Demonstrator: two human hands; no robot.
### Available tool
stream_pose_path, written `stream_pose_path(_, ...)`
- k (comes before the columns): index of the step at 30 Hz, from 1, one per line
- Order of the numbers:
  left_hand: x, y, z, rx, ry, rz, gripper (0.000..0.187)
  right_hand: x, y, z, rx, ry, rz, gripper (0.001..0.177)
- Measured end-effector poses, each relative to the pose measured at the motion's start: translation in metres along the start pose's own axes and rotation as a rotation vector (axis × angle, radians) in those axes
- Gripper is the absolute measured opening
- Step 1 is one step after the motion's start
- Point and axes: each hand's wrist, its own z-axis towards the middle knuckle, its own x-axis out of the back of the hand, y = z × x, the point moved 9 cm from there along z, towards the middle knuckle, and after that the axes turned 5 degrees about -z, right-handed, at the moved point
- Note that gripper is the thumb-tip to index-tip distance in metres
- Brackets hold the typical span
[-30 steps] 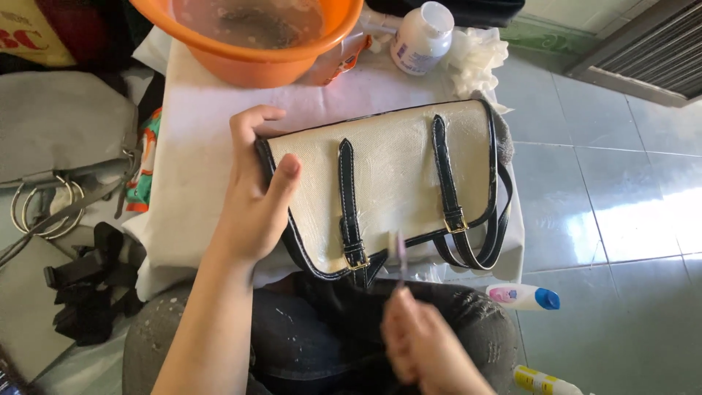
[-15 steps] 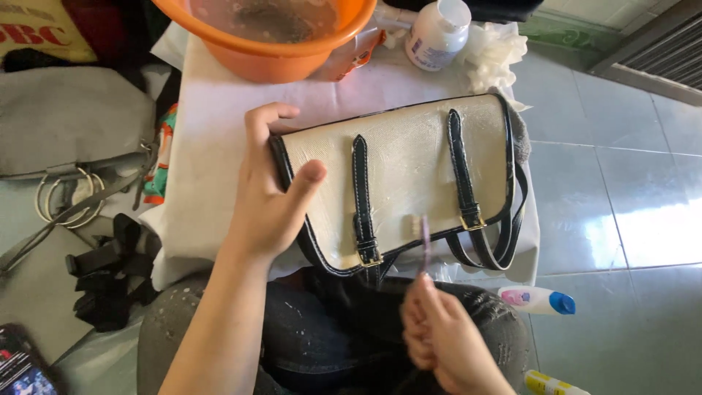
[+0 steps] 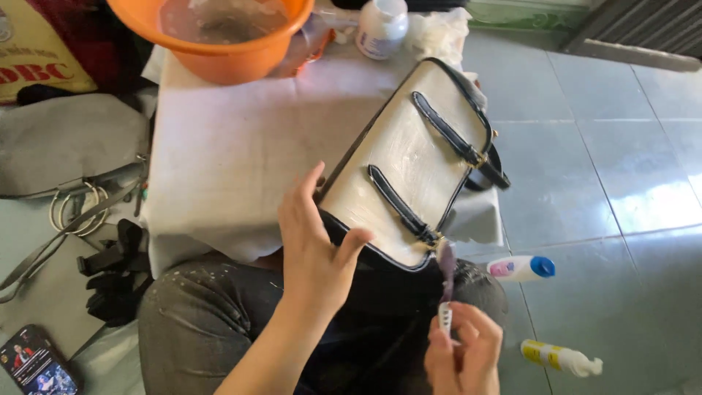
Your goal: Cleaning a leather bag by scrubbing it with a toothbrush and cleaning solution and then wiping it clean with a cloth.
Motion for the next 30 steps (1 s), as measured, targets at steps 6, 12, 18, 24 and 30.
stream_pose_path(6,-0.031,-0.006,-0.042,0.337,-0.281,-0.32,0.096,0.065,0.017,0.02,-0.019,-0.038,-0.116,0.038)
stream_pose_path(12,-0.058,-0.038,-0.074,0.723,-0.347,-0.703,0.091,0.093,0.02,0.017,-0.044,-0.2,-0.256,0.046)
stream_pose_path(18,-0.095,-0.052,-0.094,0.648,-0.566,-0.633,0.121,0.071,0.04,0.007,-0.167,-0.193,-0.362,0.053)
stream_pose_path(24,-0.128,-0.08,-0.127,0.776,-0.522,-1.071,0.126,0.05,0.042,-0.004,-0.049,-0.199,-0.379,0.057)
stream_pose_path(30,-0.152,-0.108,-0.16,0.836,-0.528,-1.31,0.101,0.044,0.066,-0.026,0.029,-0.191,-0.401,0.052)
